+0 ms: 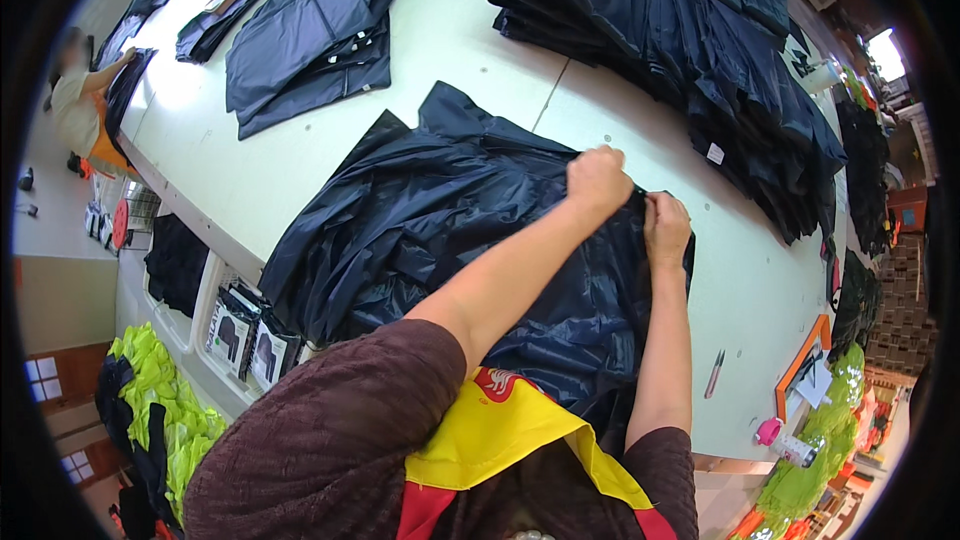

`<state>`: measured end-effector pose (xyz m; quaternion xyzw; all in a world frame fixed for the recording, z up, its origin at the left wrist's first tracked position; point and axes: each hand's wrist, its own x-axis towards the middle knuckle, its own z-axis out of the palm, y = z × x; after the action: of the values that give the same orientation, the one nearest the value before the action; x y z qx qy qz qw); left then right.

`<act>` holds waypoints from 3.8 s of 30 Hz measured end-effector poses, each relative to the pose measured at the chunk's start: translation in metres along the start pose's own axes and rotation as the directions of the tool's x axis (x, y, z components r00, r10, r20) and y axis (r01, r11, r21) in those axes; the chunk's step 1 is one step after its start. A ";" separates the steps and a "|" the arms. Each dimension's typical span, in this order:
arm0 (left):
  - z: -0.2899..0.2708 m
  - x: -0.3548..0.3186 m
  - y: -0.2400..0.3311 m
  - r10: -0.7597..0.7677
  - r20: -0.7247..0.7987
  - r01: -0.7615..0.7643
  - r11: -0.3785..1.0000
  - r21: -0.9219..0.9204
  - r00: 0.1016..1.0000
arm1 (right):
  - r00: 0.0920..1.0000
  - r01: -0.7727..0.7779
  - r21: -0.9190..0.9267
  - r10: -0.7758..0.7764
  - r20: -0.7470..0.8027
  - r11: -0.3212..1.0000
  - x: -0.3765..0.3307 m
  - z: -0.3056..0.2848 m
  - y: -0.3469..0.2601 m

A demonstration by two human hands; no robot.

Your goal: The person folds a dark blue jacket on a white table. They smooth the fabric, fold the sleeves inward, fold the body in half, and then fold it again into a compact rectangle. The folded jacket is placed on a stack of similar items.

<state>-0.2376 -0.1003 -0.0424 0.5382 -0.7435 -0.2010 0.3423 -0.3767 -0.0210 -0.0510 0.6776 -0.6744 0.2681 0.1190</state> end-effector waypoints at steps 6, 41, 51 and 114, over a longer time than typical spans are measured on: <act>-0.113 0.030 -0.125 -0.403 -0.096 0.414 0.895 0.164 0.910 | 0.998 -0.056 0.026 0.056 -0.021 0.998 -0.001 0.011 0.014; -0.325 -0.179 -0.211 -0.390 0.308 0.277 0.894 0.351 0.868 | 0.566 -0.822 0.337 0.722 0.398 0.459 -0.301 -0.137 0.009; -0.333 -0.234 -0.213 -0.362 0.284 0.450 0.810 -0.376 0.888 | 0.407 -0.789 0.573 0.887 0.216 0.223 -0.279 -0.178 -0.055; -0.327 -0.199 -0.133 -0.021 0.736 0.735 0.076 -0.674 0.677 | 0.880 -0.395 0.809 -0.073 0.469 0.434 -0.044 -0.073 -0.302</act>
<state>0.1252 0.0634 0.0348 0.3015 -0.3249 -0.8471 0.2933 -0.0934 0.0738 0.0467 0.6092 -0.5041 0.4312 -0.4346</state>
